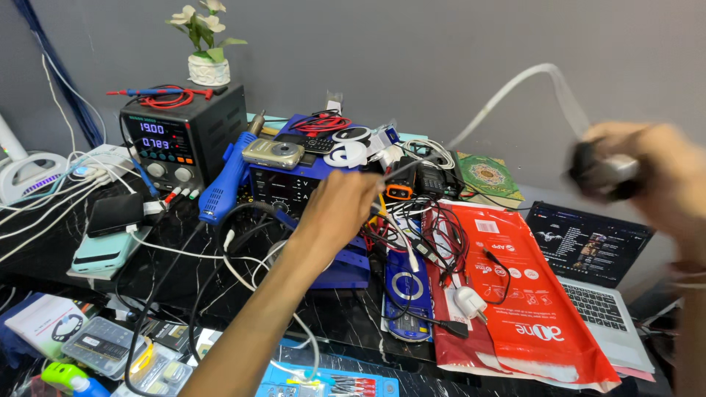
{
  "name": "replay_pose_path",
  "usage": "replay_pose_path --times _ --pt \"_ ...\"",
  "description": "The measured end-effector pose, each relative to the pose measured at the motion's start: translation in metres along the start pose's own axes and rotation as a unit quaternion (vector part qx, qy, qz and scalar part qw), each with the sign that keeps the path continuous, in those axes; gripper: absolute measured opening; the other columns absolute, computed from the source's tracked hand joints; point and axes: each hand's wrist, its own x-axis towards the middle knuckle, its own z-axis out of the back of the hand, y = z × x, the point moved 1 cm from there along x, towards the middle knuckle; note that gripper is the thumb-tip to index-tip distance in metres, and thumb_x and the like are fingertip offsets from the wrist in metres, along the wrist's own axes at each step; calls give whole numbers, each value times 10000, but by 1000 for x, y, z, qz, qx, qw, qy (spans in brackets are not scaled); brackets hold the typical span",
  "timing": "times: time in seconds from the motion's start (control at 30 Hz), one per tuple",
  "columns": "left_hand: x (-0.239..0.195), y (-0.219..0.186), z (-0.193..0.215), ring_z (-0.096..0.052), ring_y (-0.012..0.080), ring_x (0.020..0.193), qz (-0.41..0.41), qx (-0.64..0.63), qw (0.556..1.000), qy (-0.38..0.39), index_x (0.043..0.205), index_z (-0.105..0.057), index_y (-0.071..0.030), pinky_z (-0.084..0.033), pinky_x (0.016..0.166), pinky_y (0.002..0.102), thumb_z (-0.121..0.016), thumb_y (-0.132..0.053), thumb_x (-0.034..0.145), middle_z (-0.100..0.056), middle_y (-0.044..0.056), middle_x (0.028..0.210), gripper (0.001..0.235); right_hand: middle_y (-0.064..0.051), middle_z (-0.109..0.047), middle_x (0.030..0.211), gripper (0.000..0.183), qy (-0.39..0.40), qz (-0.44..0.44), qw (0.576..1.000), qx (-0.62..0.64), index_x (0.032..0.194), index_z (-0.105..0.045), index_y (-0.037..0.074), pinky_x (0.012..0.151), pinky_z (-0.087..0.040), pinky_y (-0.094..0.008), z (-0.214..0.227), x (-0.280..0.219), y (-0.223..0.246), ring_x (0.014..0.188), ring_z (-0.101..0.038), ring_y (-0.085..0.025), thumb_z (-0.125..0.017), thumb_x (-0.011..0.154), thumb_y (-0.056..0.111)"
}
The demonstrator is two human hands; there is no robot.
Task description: The person organizes a cluttered workspace by handling various electronic cables and accessories. They pick up a black cable, then a white cable, and proceed to coil them neatly by hand. The person also moves a white gaming controller and a black smartwatch on the table while sorting through the items.
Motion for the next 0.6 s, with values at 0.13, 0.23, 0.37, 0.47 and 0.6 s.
replay_pose_path --times 0.13,0.23,0.37,0.47,0.6 --pt "28 -23 10 -690 560 865 -3 20 997 -70 915 -732 -59 -549 733 623 -617 -255 1108 -707 275 871 298 -124 -769 880 162 118 -147 981 52 988 -775 -14 708 -538 -327 -82 -13 41 777 -693 -209 -696 898 95" --pt "58 -23 9 -767 504 883 -49 120 980 -151 916 -756 -118 -610 788 608 -626 -255 973 -697 173 803 197 -202 -718 926 385 138 -72 985 76 1047 -763 -14 831 -565 -501 -139 -13 58 890 -667 -372 -779 722 190" --pt "63 -48 37 -783 440 943 -21 -74 997 -25 823 -828 -202 -624 771 527 -723 -318 897 -795 143 811 173 -184 -679 1078 681 128 -12 972 195 1310 -675 8 920 -526 -466 -186 -7 40 972 -654 -354 -685 645 153" --pt "71 -39 35 -767 186 764 -11 -325 945 -15 1022 -834 -4 -682 684 290 -699 -210 904 -811 190 818 273 -50 -697 796 650 76 27 960 268 1416 -613 100 734 -490 -253 -203 1 62 735 -683 -150 -823 802 140" --pt "67 -33 33 -647 122 823 -86 -392 916 -23 1031 -807 56 -645 659 309 -678 -204 951 -797 176 994 301 -36 -739 868 320 -11 49 972 230 1217 -737 101 785 -506 -232 -225 20 64 806 -650 -97 -833 916 151"
